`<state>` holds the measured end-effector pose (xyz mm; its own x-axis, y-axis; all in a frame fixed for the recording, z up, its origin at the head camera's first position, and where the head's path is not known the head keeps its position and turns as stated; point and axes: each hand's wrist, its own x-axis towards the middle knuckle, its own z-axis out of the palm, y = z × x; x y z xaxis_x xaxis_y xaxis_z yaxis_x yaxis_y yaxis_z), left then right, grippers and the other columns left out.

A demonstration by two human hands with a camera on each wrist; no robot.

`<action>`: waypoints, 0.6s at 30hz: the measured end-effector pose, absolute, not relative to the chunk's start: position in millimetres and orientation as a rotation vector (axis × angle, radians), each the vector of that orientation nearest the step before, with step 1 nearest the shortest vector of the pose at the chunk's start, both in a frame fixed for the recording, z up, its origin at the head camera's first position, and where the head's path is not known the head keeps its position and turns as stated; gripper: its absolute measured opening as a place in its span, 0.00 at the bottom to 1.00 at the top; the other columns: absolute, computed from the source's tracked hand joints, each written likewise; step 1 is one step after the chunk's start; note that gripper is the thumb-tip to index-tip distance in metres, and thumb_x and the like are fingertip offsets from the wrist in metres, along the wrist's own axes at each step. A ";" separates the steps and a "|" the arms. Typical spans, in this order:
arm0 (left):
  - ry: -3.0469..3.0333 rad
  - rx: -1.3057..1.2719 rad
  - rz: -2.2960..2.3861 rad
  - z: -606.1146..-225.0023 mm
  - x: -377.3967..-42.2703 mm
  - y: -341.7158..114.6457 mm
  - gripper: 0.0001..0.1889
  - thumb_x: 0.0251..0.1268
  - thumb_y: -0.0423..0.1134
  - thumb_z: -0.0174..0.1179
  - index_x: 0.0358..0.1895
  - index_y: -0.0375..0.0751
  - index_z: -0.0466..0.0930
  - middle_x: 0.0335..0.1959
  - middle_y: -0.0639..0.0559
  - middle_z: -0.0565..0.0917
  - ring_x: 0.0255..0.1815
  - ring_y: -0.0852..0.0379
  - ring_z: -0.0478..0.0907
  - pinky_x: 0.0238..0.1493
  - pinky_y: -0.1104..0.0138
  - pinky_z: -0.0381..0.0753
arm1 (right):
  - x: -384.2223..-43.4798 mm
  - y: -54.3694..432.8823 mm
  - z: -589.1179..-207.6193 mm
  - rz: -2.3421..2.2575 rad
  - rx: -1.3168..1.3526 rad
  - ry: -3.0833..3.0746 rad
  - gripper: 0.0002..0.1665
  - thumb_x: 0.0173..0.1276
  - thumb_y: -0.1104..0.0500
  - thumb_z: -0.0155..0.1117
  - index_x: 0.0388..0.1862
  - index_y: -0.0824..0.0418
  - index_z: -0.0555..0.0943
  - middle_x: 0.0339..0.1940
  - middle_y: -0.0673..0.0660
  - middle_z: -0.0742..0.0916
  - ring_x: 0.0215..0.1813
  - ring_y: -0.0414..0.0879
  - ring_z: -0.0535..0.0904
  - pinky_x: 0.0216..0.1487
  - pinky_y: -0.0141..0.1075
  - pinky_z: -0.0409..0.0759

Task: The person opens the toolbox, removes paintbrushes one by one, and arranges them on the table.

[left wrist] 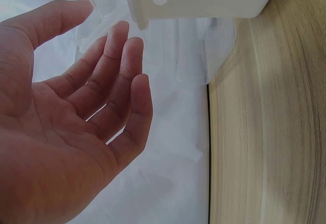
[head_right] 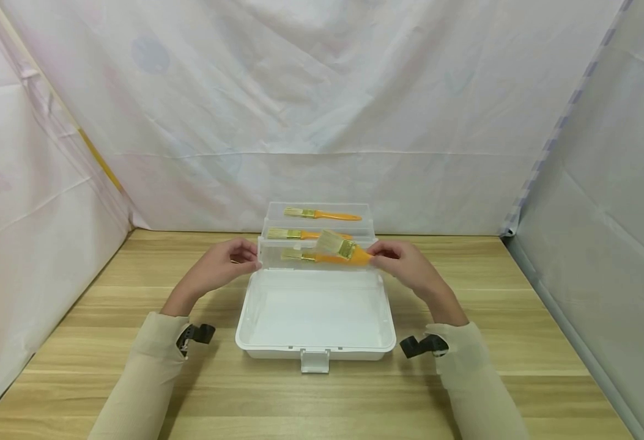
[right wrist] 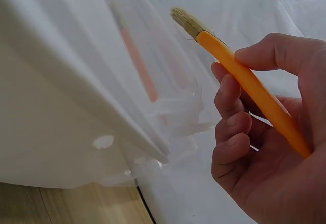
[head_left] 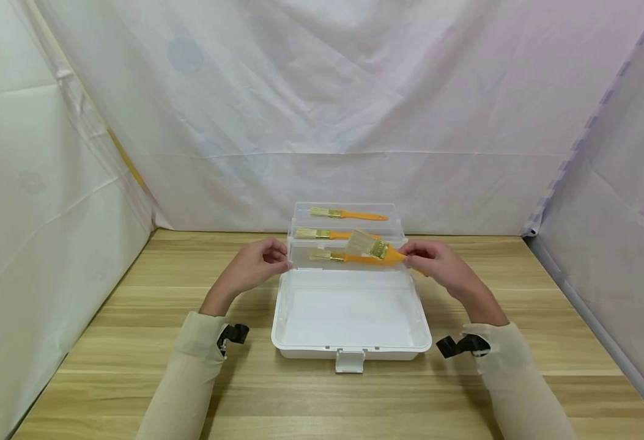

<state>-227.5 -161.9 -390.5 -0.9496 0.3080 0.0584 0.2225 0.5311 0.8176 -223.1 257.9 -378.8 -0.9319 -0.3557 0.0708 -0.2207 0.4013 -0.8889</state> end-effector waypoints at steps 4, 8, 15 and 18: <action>2.667 0.468 1.406 -391.1 -228.3 -162.0 0.16 0.76 0.39 0.71 0.58 0.34 0.83 0.47 0.46 0.88 0.50 0.48 0.85 0.53 0.56 0.83 | -225.1 260.3 -380.8 -1.614 -0.505 2.497 0.15 0.82 0.64 0.61 0.58 0.74 0.83 0.46 0.56 0.85 0.38 0.47 0.73 0.37 0.37 0.73; 2.660 0.461 1.413 -390.8 -228.0 -162.0 0.16 0.76 0.39 0.71 0.57 0.34 0.83 0.46 0.46 0.88 0.50 0.48 0.85 0.53 0.56 0.83 | -227.3 261.6 -382.1 -1.640 -0.468 2.484 0.15 0.82 0.64 0.61 0.57 0.74 0.82 0.44 0.57 0.83 0.36 0.47 0.72 0.35 0.37 0.71; 2.658 0.461 1.416 -390.4 -227.6 -161.5 0.15 0.76 0.38 0.71 0.57 0.34 0.83 0.46 0.46 0.88 0.50 0.48 0.85 0.53 0.55 0.84 | -229.4 262.3 -383.0 -1.680 -0.400 2.473 0.15 0.83 0.63 0.57 0.56 0.75 0.80 0.48 0.60 0.82 0.42 0.49 0.73 0.36 0.36 0.73; 2.658 0.461 1.414 -390.2 -227.5 -161.5 0.15 0.76 0.38 0.71 0.57 0.34 0.83 0.46 0.46 0.88 0.50 0.48 0.85 0.54 0.55 0.83 | -229.4 262.3 -382.8 -1.695 -0.394 2.477 0.15 0.84 0.63 0.55 0.56 0.75 0.80 0.48 0.63 0.81 0.43 0.51 0.73 0.37 0.37 0.73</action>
<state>-227.5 -161.5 -390.2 -0.9498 0.3076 0.0569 0.2191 0.5243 0.8228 -229.4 262.3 -382.8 -0.9597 -0.2762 0.0523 -0.1487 0.3411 -0.9282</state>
